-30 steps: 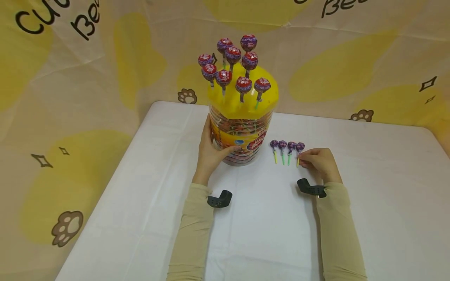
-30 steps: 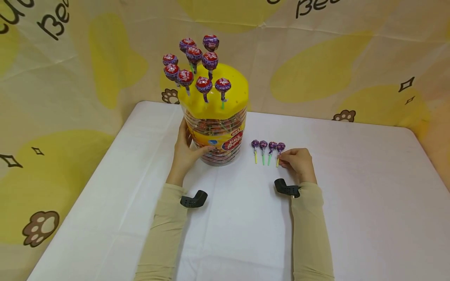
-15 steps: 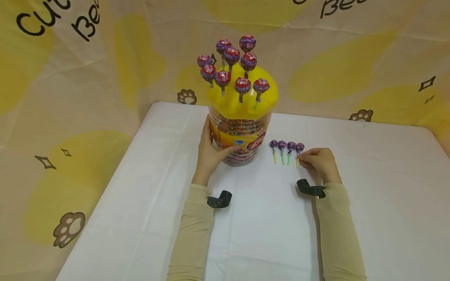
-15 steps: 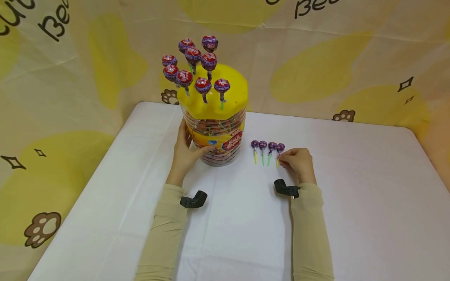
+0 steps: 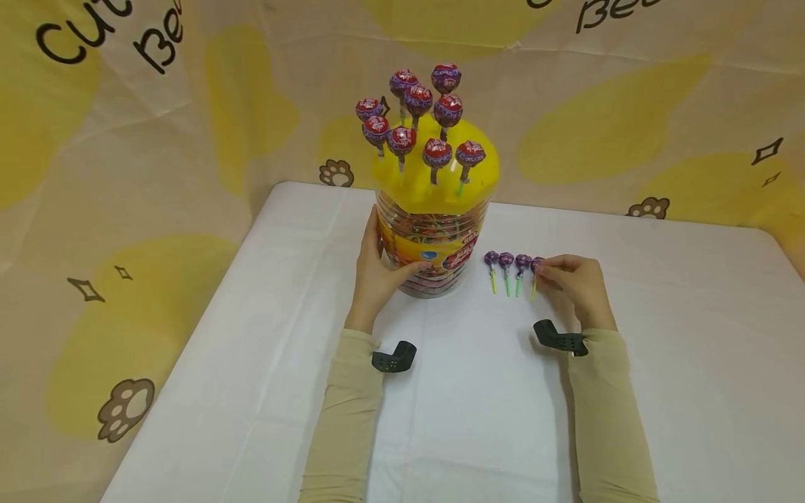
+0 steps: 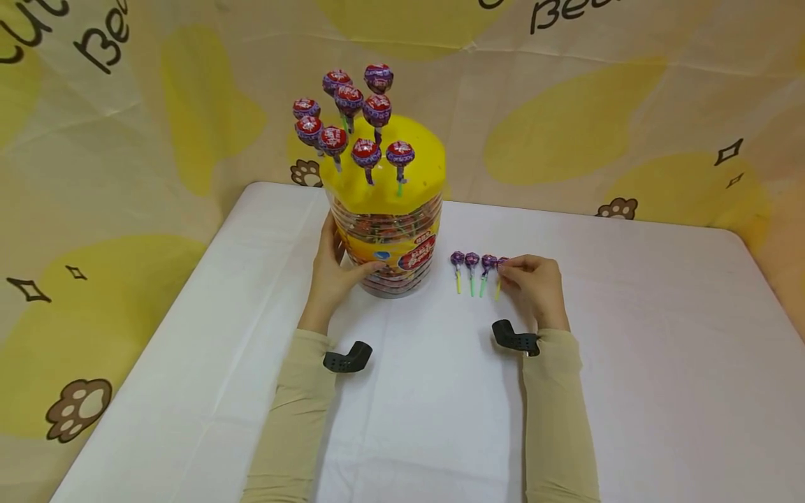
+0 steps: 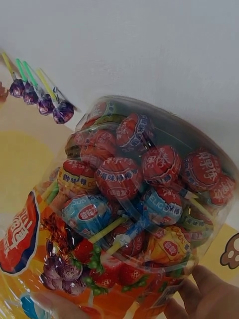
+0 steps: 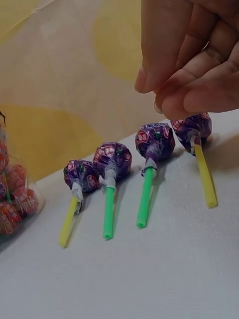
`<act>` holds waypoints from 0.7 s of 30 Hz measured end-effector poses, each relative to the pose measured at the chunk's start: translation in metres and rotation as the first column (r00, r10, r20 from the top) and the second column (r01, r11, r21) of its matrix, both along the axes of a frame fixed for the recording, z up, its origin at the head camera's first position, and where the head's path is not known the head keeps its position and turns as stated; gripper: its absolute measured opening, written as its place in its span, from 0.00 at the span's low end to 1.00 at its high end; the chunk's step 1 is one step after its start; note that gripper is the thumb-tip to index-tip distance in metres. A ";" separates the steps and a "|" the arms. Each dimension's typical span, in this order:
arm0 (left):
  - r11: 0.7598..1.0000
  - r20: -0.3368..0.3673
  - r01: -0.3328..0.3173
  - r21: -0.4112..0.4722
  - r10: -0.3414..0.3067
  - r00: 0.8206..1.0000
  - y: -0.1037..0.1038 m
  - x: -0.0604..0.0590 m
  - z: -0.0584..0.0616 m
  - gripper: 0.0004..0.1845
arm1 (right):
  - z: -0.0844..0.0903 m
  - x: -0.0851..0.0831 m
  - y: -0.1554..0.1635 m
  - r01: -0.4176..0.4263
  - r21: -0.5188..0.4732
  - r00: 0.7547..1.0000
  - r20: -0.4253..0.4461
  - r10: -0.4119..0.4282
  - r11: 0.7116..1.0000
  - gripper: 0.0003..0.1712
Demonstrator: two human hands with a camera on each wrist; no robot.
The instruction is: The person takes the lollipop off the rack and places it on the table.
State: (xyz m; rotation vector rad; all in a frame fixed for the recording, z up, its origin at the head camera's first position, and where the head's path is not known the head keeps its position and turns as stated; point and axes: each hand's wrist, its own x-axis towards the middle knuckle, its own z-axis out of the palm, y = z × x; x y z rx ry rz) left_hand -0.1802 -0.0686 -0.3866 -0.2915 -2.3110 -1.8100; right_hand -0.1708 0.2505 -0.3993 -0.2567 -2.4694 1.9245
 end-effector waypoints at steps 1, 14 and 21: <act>1.000 0.000 0.000 0.001 0.000 1.000 0.000 0.000 0.000 0.56 | 0.001 0.000 -0.001 0.005 -0.031 1.000 -0.019 -0.006 0.999 0.12; 1.000 0.015 -0.005 0.007 0.005 1.000 0.000 0.003 0.002 0.55 | 0.029 0.008 -0.015 0.024 -0.209 0.982 -0.180 -0.063 0.978 0.09; 1.000 -0.002 -0.003 0.008 0.003 1.000 0.000 0.003 0.001 0.56 | 0.045 0.014 -0.024 0.045 -0.217 0.967 -0.237 -0.098 0.975 0.08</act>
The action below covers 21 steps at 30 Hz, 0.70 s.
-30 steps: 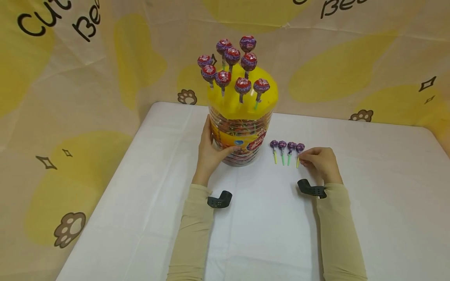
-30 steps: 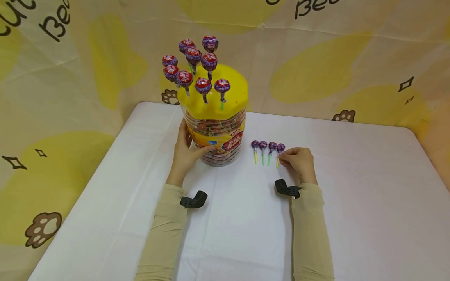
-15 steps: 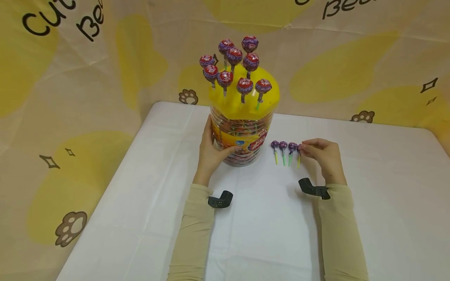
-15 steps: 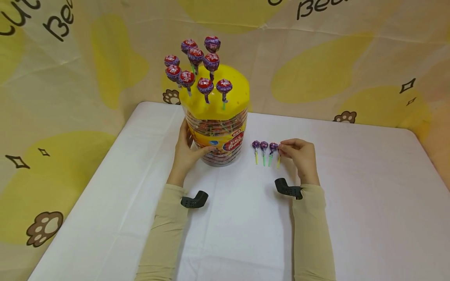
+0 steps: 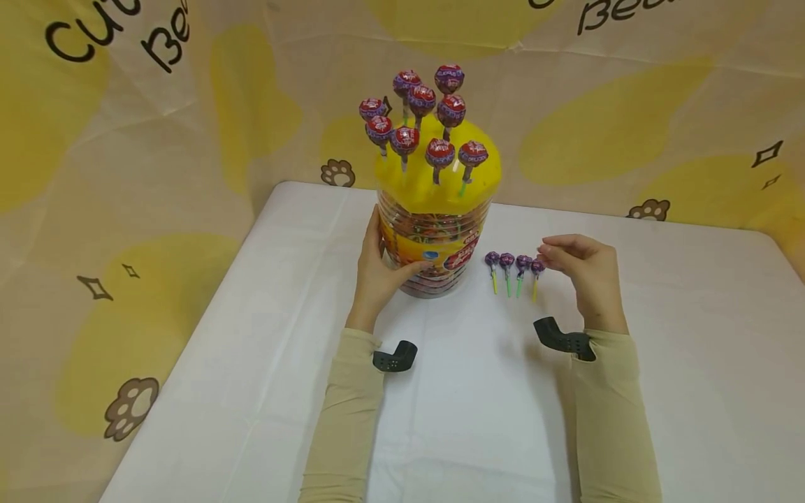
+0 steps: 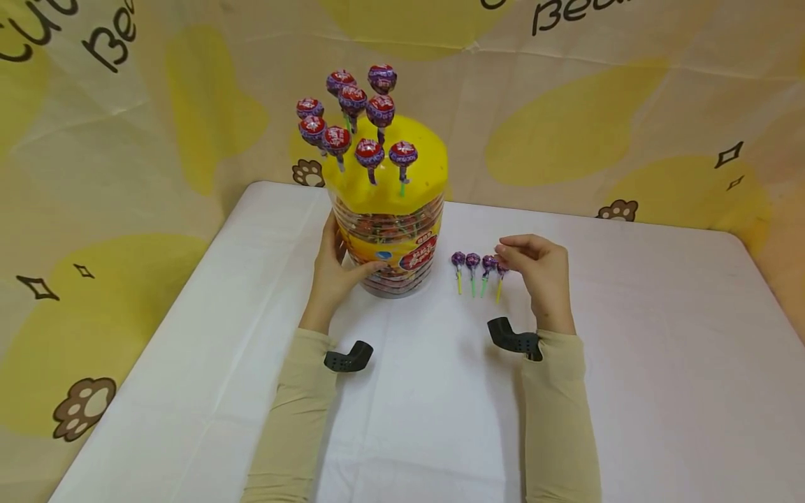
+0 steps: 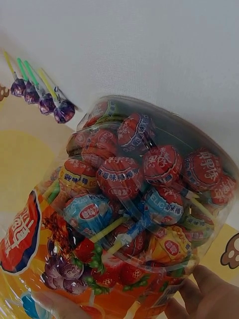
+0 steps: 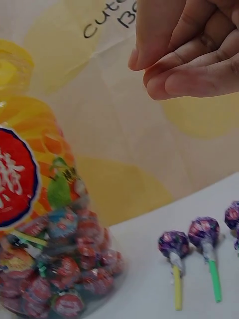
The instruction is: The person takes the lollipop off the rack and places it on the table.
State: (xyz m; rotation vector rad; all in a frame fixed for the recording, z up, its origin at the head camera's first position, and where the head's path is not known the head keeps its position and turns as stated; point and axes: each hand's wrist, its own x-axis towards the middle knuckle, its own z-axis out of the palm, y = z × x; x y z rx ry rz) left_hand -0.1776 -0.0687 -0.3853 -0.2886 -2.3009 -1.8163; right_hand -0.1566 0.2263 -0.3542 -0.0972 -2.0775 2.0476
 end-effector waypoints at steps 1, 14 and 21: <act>1.000 -0.002 -0.001 0.000 0.001 1.000 0.000 0.000 0.000 0.56 | 0.002 0.001 -0.002 0.001 -0.006 1.000 -0.014 -0.001 1.000 0.08; 1.000 -0.006 -0.004 -0.009 0.004 1.000 -0.001 -0.002 -0.001 0.56 | 0.038 0.013 -0.038 -0.022 -0.067 0.984 -0.180 0.009 0.998 0.09; 1.000 0.009 -0.010 -0.012 0.010 1.000 0.000 -0.001 0.001 0.57 | 0.055 0.015 -0.066 -0.057 -0.081 0.964 -0.263 0.034 0.995 0.09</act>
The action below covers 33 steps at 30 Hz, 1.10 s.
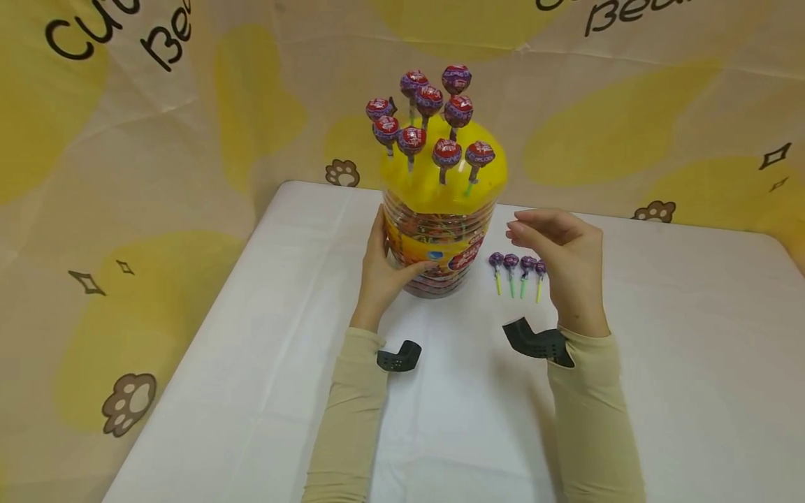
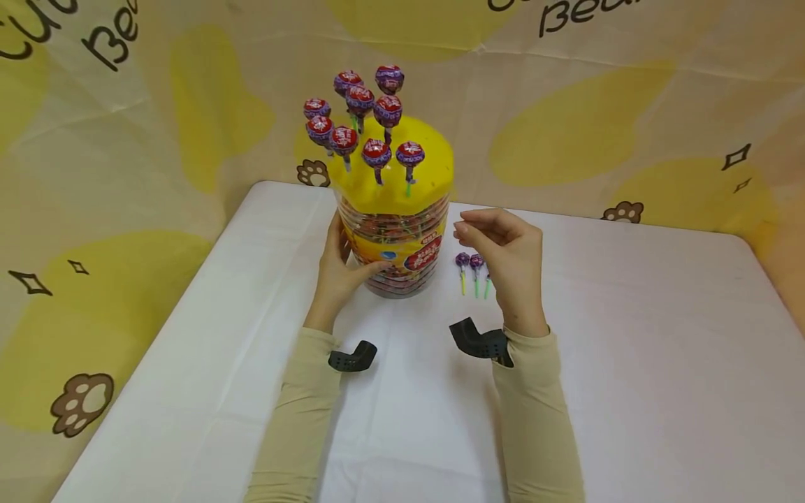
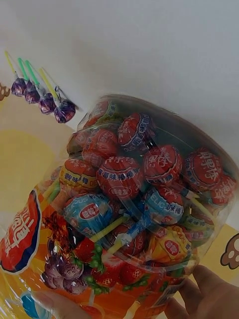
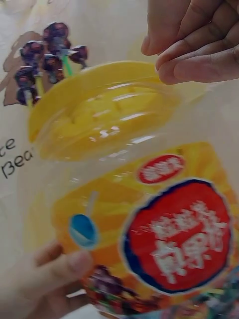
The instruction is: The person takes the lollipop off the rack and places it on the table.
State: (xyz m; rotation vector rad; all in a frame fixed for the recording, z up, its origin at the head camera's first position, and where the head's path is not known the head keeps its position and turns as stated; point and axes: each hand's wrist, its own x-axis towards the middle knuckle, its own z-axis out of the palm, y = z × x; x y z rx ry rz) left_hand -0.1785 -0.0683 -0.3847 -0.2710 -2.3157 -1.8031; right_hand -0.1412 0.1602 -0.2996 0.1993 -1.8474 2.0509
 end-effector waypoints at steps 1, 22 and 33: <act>1.000 0.003 0.000 0.001 0.000 1.000 0.000 0.000 0.000 0.57 | 0.002 -0.001 -0.004 -0.003 0.000 1.000 -0.013 0.003 1.000 0.09; 1.000 0.008 -0.007 -0.002 0.007 1.000 -0.001 -0.001 -0.002 0.58 | 0.033 -0.009 -0.052 0.049 -0.011 0.981 -0.187 -0.050 0.999 0.08; 1.000 0.022 -0.009 -0.005 0.009 1.000 0.000 -0.001 -0.001 0.56 | 0.038 -0.015 -0.059 0.070 0.031 0.969 -0.238 -0.061 0.997 0.08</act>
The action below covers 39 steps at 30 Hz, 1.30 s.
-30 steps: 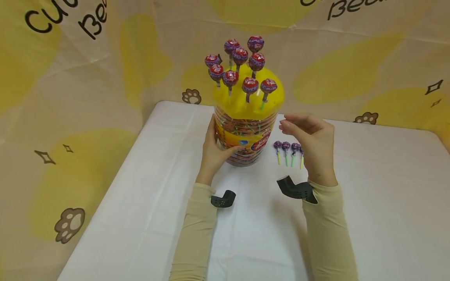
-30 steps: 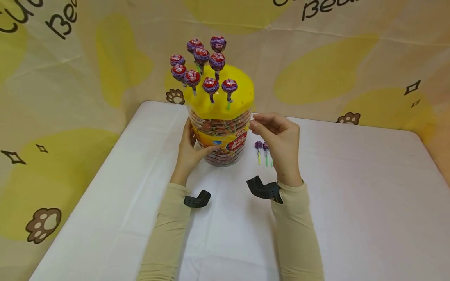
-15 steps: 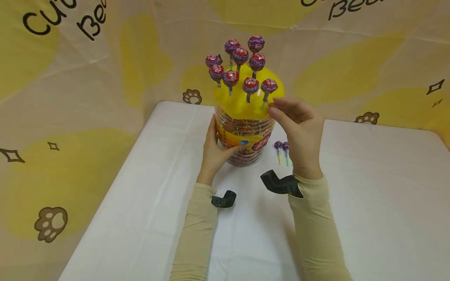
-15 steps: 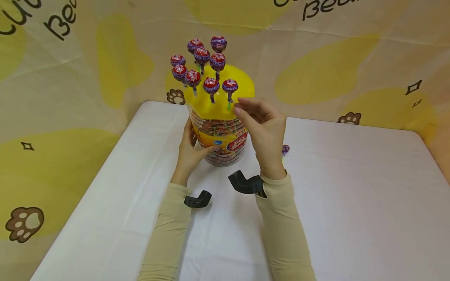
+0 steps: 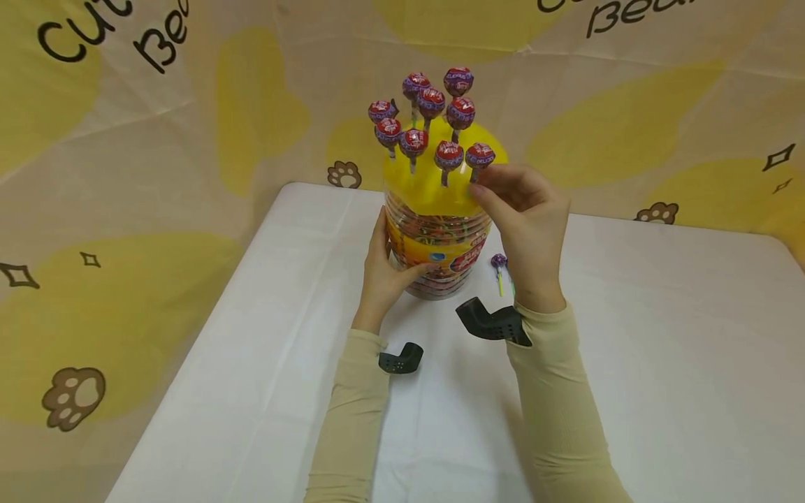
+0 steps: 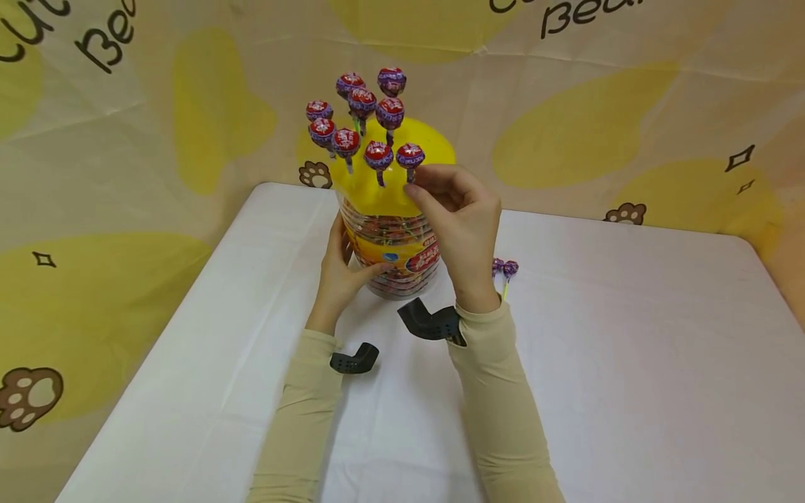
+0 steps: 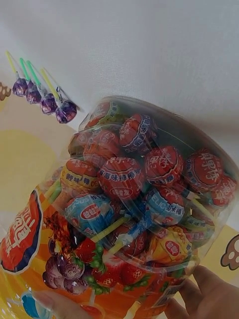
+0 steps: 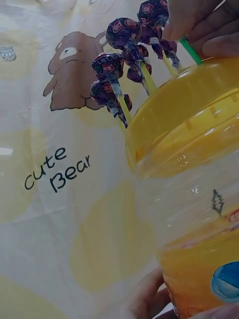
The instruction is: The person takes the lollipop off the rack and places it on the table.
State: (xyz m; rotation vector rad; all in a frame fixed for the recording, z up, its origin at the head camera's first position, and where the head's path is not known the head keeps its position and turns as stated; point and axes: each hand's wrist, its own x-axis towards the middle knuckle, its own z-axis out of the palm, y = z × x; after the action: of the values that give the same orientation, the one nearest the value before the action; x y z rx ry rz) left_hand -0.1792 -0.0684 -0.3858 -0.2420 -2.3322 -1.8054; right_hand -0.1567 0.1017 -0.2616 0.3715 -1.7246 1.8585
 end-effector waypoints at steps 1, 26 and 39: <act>1.000 0.002 0.000 0.000 0.000 1.000 0.000 0.000 0.000 0.56 | 0.000 0.000 0.000 0.002 -0.001 1.000 -0.003 -0.002 1.000 0.08; 1.000 0.001 0.005 0.002 -0.005 1.000 -0.001 -0.001 -0.002 0.58 | 0.003 -0.007 -0.001 0.037 -0.110 0.997 -0.070 -0.045 0.993 0.06; 1.000 -0.022 0.010 0.001 -0.010 1.000 0.000 -0.001 -0.002 0.59 | -0.005 -0.002 0.023 -0.025 -0.342 0.998 -0.059 0.005 0.939 0.05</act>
State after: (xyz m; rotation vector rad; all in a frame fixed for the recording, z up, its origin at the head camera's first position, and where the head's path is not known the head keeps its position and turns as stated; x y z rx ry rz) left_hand -0.1805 -0.0689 -0.3874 -0.2718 -2.3191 -1.7995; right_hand -0.1586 0.1243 -0.2663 0.2941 -1.3270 2.0899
